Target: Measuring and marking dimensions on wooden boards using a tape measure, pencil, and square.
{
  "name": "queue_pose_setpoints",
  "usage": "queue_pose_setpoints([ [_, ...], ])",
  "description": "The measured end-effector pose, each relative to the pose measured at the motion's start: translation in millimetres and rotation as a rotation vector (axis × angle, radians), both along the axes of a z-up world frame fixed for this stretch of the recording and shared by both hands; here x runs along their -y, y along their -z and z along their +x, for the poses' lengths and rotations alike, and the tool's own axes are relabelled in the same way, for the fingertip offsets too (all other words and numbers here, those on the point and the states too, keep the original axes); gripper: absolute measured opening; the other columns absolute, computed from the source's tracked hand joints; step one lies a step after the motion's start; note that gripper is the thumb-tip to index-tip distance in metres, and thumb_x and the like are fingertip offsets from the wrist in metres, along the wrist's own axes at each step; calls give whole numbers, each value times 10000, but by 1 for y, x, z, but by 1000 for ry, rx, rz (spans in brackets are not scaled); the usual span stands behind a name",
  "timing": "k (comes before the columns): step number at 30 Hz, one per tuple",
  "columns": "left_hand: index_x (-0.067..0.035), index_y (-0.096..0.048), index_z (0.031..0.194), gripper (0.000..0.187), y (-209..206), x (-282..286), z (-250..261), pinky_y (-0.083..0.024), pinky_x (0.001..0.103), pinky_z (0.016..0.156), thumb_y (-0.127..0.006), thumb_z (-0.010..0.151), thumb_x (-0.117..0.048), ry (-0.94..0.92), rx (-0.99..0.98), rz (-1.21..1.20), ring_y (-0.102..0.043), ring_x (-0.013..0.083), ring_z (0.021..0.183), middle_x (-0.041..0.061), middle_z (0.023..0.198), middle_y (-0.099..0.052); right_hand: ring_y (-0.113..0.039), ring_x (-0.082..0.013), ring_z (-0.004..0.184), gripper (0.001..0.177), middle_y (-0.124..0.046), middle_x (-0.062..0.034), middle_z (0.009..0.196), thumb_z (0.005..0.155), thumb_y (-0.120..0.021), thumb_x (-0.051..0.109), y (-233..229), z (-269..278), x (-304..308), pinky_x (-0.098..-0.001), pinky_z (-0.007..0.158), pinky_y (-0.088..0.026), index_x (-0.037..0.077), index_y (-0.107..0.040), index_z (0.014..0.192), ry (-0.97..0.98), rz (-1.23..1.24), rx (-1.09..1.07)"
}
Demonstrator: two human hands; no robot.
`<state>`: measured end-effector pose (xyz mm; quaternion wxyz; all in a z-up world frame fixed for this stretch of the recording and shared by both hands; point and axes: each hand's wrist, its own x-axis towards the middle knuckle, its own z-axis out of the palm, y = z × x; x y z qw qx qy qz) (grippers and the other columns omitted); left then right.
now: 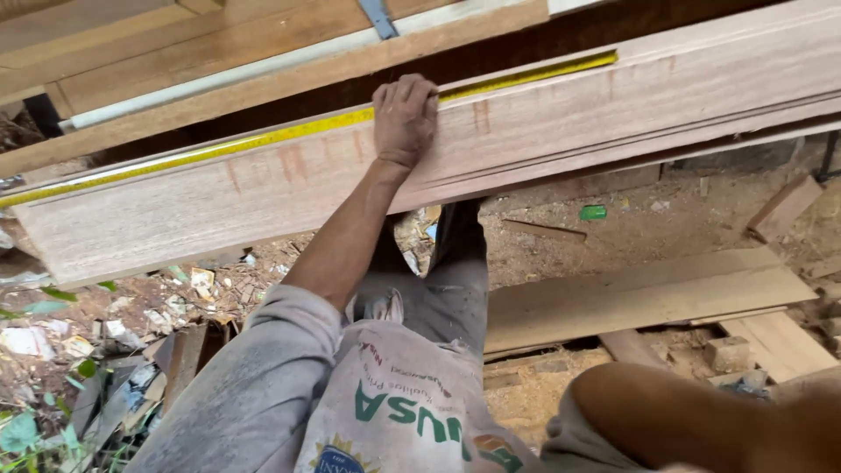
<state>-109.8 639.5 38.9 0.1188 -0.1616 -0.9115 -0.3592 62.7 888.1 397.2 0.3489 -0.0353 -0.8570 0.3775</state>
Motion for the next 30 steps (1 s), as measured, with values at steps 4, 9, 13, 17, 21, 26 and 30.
queue_pose_setpoints([
  [4,-190,-657,937,46,-7,3,7,-383,400,905,-655,905,-156,-3,7,-25,-613,201,904,-20,1015,-655,-604,-413,813,252,-597,-338,954,915,-423,16,81,-55,-51,-413,758,-468,-161,-603,914,-52,-283,72],
  [9,-169,-647,938,57,-5,4,7,-383,398,876,-651,910,-119,1,16,-76,-615,209,891,-22,993,-654,-422,-116,732,139,-518,-25,899,971,-573,-49,226,-132,-121,-238,627,-377,87,-571,944,-87,-429,512],
  [13,-195,-687,980,57,-4,4,5,-417,377,909,-717,934,-178,-13,13,-71,-669,193,971,-21,1040,-679,-607,-197,869,264,-537,-105,1028,923,-774,22,286,-176,-142,-306,728,-599,69,-705,1174,-127,-118,581],
  [17,-139,-695,971,68,-15,3,7,-391,386,866,-651,1014,-170,22,-11,-55,-663,196,980,11,1043,-696,-542,-179,832,222,-513,-45,959,926,-711,108,293,-191,-143,-375,732,-548,139,-742,1144,-245,50,736],
  [21,-115,-704,975,169,-20,1,7,-398,390,853,-604,1062,-221,19,-8,-47,-662,205,967,38,1039,-698,-524,-158,837,192,-524,-43,974,949,-764,117,282,-192,-141,-350,760,-534,119,-749,1141,-292,70,833],
  [26,-117,-694,979,149,-24,1,6,-411,384,872,-613,1068,-205,22,-28,-82,-657,197,953,39,1033,-689,-601,-170,848,170,-562,-56,1033,913,-768,76,277,-191,-137,-337,735,-573,116,-740,1076,-301,49,841],
  [30,-126,-690,992,146,-20,2,6,-420,395,876,-594,1062,-211,10,1,-96,-647,199,965,40,1041,-687,-539,-157,830,146,-554,-45,969,910,-762,54,278,-193,-138,-324,707,-548,102,-734,1045,-332,86,813],
])
